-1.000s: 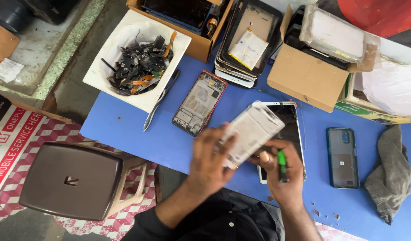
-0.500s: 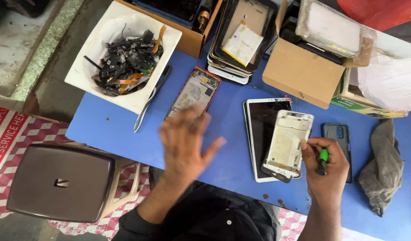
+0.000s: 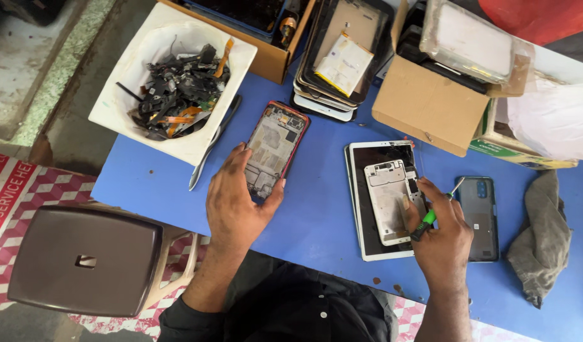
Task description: The person disassembles several smartphones and a tablet on a cluttered workbench. They use a screwdriver to remove screws and pry open back covers, then separate internal components from the frames. The person handles multiple devices one at a time, placing parts on the table as they work.
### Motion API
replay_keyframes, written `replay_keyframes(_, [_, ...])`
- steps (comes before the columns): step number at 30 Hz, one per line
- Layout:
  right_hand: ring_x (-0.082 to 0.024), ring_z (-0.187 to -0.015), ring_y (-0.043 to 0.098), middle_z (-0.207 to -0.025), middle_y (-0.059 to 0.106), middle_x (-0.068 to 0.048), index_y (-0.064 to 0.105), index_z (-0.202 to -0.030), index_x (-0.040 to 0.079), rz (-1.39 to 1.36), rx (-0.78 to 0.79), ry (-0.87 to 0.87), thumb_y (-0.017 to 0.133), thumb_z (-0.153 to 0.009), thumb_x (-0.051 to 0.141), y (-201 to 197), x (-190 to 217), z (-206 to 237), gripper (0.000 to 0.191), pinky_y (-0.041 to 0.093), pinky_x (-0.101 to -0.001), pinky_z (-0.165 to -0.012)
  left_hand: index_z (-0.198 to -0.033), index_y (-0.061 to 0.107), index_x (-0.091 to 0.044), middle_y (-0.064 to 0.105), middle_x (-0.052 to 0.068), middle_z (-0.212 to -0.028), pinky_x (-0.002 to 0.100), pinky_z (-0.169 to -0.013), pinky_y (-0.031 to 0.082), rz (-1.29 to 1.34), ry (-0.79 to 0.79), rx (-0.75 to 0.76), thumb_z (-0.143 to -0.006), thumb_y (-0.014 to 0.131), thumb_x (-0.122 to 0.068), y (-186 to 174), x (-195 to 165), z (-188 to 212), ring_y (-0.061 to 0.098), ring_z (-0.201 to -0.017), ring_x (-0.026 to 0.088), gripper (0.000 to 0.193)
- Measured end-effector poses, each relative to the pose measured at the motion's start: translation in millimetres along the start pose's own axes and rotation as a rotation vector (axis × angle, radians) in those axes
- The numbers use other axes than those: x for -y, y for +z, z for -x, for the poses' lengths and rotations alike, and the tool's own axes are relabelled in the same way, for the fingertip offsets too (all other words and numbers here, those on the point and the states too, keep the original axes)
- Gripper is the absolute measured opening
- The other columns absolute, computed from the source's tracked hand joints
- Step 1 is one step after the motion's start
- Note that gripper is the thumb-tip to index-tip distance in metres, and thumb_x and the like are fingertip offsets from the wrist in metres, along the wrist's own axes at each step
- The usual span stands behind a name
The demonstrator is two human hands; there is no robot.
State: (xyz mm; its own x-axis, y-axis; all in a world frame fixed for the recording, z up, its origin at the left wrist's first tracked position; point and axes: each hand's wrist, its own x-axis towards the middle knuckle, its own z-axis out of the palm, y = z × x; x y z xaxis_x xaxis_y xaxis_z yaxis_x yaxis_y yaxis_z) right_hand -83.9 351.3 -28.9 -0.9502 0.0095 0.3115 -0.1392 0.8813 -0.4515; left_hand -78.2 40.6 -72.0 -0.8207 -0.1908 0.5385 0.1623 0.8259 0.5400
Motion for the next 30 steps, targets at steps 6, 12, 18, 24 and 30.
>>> replay_keyframes(6, [-0.035, -0.119, 0.069, -0.135, 0.069, -0.017, 0.066, -0.127, 0.002, -0.020, -0.072, -0.171, 0.074, -0.098, 0.013, 6.5, 5.1, 7.9, 0.032, 0.056, -0.0425, -0.099, -0.134, 0.051, 0.004, 0.064, 0.023, -0.133, 0.044, -0.097, 0.058, 0.188, -0.102, -0.082, -0.078, 0.089, -0.024, -18.5, 1.2, 5.1, 0.069, -0.116, 0.036, 0.073])
replay_keyframes(12, [-0.030, -0.122, 0.071, -0.137, 0.069, -0.018, 0.066, -0.127, 0.000, -0.137, -0.140, -0.176, 0.069, -0.104, 0.010, 7.4, 17.4, 12.8, 0.025, 0.058, -0.0378, -0.098, -0.140, 0.044, 0.003, 0.064, 0.025, -0.140, 0.038, -0.107, 0.055, 0.999, -0.306, -0.019, -0.091, 0.084, -0.019, -26.1, -0.9, 21.5, 0.066, -0.124, 0.030, 0.066])
replay_keyframes(18, [-0.028, -0.129, 0.068, -0.139, 0.066, -0.019, 0.060, -0.127, -0.001, -0.430, 0.041, -0.306, 0.066, -0.102, 0.012, 16.8, 52.9, 20.1, 0.029, 0.058, -0.0409, -0.105, -0.143, 0.042, 0.005, 0.062, 0.026, -0.137, 0.045, -0.105, 0.058, 1.721, -0.605, 0.197, -0.097, 0.071, -0.032, -10.1, -18.4, 36.6, 0.070, -0.121, 0.036, 0.066])
replay_keyframes(24, [-0.033, -0.131, 0.064, -0.150, 0.054, -0.026, 0.048, -0.141, -0.002, -0.631, 0.215, -0.434, 0.072, -0.097, 0.024, 37.0, 70.7, 24.1, 0.057, 0.054, -0.0425, -0.109, -0.158, 0.034, 0.004, 0.052, 0.020, -0.148, 0.045, -0.104, 0.058, 1.753, -0.552, 0.391, -0.097, 0.074, -0.034, 9.3, -44.5, 50.0, 0.068, -0.121, 0.033, 0.082])
replay_keyframes(30, [-0.027, -0.124, 0.069, -0.133, 0.067, -0.019, 0.046, -0.147, -0.004, -0.765, 0.334, -0.224, 0.073, -0.093, 0.032, 51.7, 50.5, 31.7, 0.070, 0.055, -0.0386, -0.105, -0.163, 0.028, 0.000, 0.043, 0.016, -0.156, 0.038, -0.110, 0.055, 1.491, -0.398, 0.459, -0.089, 0.084, -0.023, 15.7, -42.6, 49.3, 0.061, -0.131, 0.026, 0.096])
